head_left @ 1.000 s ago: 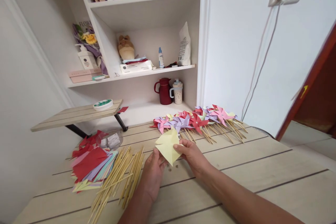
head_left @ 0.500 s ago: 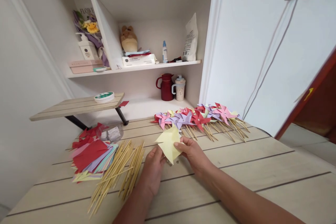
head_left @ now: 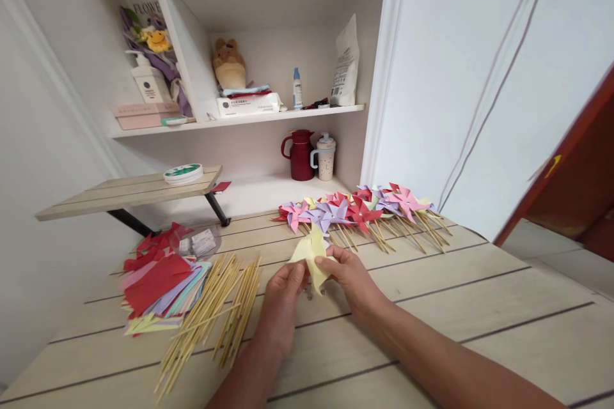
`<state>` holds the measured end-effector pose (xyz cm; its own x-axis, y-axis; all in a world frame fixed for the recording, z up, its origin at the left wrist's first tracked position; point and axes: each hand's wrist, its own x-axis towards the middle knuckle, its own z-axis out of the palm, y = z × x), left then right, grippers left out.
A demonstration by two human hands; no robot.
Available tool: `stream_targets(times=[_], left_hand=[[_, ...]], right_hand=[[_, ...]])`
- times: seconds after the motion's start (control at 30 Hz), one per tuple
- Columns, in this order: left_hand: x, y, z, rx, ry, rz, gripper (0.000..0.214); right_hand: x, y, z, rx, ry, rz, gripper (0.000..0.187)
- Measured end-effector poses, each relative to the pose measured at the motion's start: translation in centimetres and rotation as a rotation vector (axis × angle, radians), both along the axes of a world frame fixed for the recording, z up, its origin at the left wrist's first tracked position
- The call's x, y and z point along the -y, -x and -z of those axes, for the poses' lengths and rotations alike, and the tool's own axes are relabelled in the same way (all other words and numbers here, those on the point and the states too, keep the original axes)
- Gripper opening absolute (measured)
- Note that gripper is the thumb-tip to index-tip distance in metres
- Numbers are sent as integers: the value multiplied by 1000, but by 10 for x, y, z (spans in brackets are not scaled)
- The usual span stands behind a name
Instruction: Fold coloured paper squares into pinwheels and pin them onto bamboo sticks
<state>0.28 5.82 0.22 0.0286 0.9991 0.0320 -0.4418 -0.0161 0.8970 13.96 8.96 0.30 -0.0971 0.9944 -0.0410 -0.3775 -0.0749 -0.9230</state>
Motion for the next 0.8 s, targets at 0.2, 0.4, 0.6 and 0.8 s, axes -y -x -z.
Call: stream_targets(times=[0.2,0.4,0.6,0.8], left_hand=[[1,-1,-2,-37,-8,35,43],[3,-7,2,-117,22,-93,40],[1,-4,1,-64,-8,-170,39],[-3,4,4,-49,-68,-137,37]], right_hand=[[2,1,-1,43,-28,12,26],[4,-2,-9,96,-84,92,30],[3,-2,-2,101,-95,89,33],[4,-1,0,121,-112,93,31]])
